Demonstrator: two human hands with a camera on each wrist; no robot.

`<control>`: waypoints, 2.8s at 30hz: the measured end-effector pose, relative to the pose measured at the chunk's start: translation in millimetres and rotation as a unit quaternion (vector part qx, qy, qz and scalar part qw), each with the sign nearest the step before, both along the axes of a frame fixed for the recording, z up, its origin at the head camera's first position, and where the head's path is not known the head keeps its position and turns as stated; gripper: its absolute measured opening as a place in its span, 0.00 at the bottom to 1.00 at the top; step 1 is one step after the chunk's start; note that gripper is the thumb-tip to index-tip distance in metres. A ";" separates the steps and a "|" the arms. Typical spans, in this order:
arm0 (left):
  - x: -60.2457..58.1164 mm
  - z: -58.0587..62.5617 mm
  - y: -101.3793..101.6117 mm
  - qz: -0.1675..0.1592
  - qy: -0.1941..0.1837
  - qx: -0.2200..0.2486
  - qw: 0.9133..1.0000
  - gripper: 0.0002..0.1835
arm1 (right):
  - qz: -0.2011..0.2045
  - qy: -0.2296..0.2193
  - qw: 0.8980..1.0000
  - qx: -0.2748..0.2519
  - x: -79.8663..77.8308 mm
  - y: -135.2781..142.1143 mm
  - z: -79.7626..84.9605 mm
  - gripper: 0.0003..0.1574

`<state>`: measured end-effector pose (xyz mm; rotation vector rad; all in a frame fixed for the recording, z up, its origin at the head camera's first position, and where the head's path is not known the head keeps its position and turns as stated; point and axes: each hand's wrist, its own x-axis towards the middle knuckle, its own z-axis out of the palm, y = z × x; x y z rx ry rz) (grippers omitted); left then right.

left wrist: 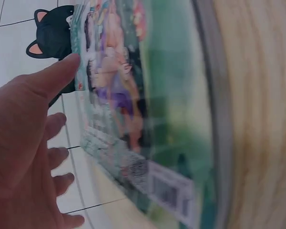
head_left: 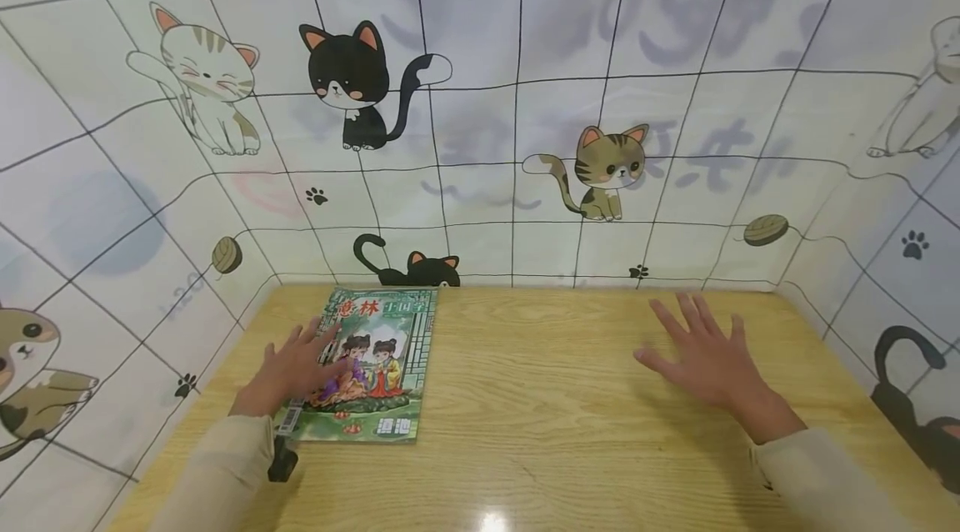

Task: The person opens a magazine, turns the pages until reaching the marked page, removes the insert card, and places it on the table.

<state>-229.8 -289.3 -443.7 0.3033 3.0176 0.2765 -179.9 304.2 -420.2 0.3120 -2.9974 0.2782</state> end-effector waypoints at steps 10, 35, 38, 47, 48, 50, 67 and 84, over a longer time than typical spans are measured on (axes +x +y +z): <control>6.3 -5.6 6.1 -0.020 -0.029 0.003 0.999 0.45 | 0.055 0.025 0.998 0.001 2.8 -44.1 -0.6 0.51; 8.9 -14.2 48.5 -0.041 0.036 -0.025 0.998 0.41 | 0.148 0.029 0.989 0.009 4.4 -124.5 -13.8 0.49; 9.4 -12.6 57.6 -0.046 0.035 -0.030 0.998 0.40 | 0.153 0.031 0.988 0.013 4.5 -130.5 -14.4 0.49; 9.2 -15.6 76.0 -0.064 0.049 -0.052 0.995 0.39 | 0.173 0.030 0.984 0.021 5.6 -143.8 -17.2 0.48; 9.5 -15.3 78.5 -0.067 0.052 -0.052 0.995 0.38 | 0.176 0.024 0.984 0.023 5.9 -145.4 -16.8 0.48; 10.3 -14.3 83.7 -0.074 0.060 -0.054 0.994 0.38 | 0.180 0.011 0.983 0.024 6.5 -148.7 -16.0 0.49; 13.2 -17.5 136.3 -0.113 0.091 -0.100 0.984 0.38 | 0.210 -0.047 0.976 0.041 5.4 -165.0 -24.6 0.54; 20.5 -16.5 178.7 -0.126 0.121 -0.135 0.975 0.38 | 0.229 -0.144 0.962 0.033 -6.3 -145.0 -37.0 0.63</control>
